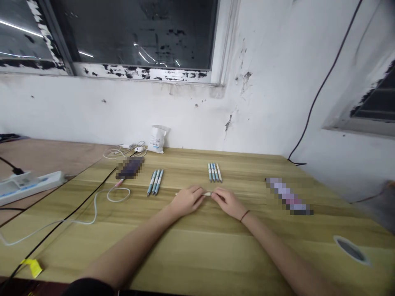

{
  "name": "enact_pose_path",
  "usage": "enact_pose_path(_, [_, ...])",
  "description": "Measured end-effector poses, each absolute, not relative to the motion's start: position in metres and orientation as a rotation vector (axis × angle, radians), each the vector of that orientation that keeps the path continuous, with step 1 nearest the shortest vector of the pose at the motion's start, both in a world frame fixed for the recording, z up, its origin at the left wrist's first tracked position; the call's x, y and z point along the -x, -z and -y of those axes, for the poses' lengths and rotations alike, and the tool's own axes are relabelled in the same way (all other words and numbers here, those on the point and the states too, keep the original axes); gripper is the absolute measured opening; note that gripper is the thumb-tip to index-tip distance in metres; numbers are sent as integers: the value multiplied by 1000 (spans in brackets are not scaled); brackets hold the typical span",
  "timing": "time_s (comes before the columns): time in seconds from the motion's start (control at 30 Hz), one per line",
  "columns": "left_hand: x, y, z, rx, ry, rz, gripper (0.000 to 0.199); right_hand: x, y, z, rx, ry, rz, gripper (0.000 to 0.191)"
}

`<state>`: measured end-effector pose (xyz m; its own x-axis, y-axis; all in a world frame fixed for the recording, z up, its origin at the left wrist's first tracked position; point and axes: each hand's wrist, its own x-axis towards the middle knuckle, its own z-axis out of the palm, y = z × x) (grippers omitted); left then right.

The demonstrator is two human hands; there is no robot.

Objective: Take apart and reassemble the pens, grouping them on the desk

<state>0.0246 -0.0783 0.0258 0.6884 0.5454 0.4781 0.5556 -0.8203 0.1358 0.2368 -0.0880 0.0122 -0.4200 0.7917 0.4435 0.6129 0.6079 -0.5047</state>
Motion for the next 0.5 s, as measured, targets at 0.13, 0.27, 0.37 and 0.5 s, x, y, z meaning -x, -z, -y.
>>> enact_pose_path(0.13, [-25,-24,77,2876,772,910,26,-236,-13,89,1113,-347,2156,17])
enact_pose_path(0.27, [-27,-22,76,2854,745,906,27,-233,-14,91,1119,-292,2183,24])
enact_pose_path(0.37, [-26,-24,74,2835,742,949,27,-232,-14,90,1158,-246,2149,25])
enact_pose_path(0.5, [-17,-26,67,2819,703,1117,34,-238,-17,87,1169,-130,2048,21])
